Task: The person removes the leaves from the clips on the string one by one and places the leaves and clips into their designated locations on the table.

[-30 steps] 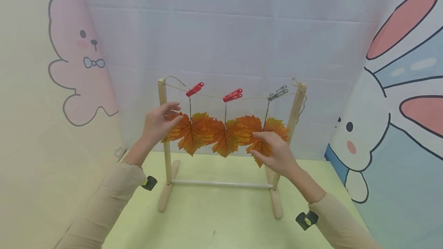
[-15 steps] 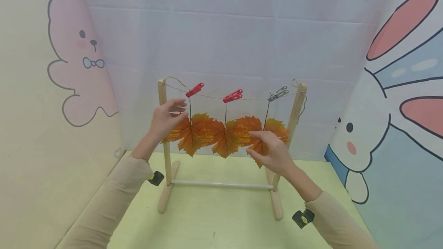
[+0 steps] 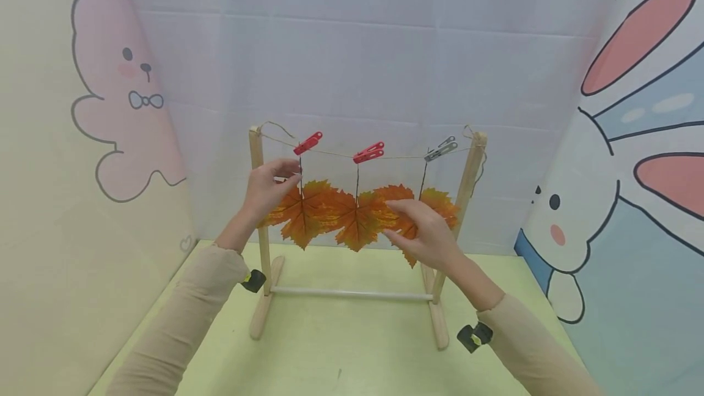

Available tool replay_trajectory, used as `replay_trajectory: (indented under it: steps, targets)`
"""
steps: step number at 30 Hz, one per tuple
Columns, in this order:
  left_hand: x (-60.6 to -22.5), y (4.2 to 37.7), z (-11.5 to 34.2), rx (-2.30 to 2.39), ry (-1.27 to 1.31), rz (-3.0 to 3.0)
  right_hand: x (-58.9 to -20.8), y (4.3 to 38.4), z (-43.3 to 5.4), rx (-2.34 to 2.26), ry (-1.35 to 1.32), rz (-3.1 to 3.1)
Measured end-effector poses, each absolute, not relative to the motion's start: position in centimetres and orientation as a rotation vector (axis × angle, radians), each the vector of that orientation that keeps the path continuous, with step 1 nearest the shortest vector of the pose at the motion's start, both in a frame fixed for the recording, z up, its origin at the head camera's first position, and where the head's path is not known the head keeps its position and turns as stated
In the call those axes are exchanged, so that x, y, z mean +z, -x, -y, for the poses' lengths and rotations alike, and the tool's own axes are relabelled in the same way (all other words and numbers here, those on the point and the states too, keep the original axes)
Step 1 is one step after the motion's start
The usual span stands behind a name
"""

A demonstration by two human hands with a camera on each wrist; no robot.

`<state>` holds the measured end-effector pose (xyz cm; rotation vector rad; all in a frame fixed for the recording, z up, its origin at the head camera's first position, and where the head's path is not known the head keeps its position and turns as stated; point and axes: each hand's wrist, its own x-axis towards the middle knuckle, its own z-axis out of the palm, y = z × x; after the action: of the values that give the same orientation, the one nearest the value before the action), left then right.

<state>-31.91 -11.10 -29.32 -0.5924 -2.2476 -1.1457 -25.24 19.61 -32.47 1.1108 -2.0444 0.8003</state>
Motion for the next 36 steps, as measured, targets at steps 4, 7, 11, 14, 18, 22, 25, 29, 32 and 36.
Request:
replay_trajectory:
  steps: [4,7,11,14,18,22,25,29,32,36]
  targets:
    - [-29.5,32.1,11.1,-1.130,0.579,2.251,-31.7,25.5,-19.0,0.796,-1.135,2.022]
    - [-29.6,32.1,11.1,-1.133,0.572,2.250,-31.0,25.6,-18.5,0.810,-1.142,2.012]
    - [-29.6,32.1,10.9,-1.148,0.572,2.240,-30.2,25.5,-17.7,0.831,-1.150,1.989]
    - [-29.6,32.0,10.8,-1.151,0.576,2.229,-29.9,25.7,-17.2,0.825,-1.165,1.955]
    - [-29.7,32.1,10.7,-1.125,0.582,2.215,-29.3,26.0,-16.6,0.817,-1.161,1.947]
    - [-29.8,32.2,10.7,-1.105,0.590,2.189,-28.3,26.3,-15.8,0.806,-1.113,1.981]
    - [-29.8,32.2,10.7,-1.107,0.598,2.174,-27.6,26.5,-15.1,0.788,-1.084,1.993]
    - [-29.8,32.2,10.7,-1.106,0.605,2.170,-26.8,26.8,-14.2,0.792,-1.061,2.009]
    - [-29.8,32.2,10.6,-1.099,0.603,2.171,-26.2,27.0,-13.6,0.796,-1.036,2.018]
    - [-29.7,32.1,10.5,-1.092,0.594,2.182,-25.6,27.3,-12.9,0.778,-0.997,2.029]
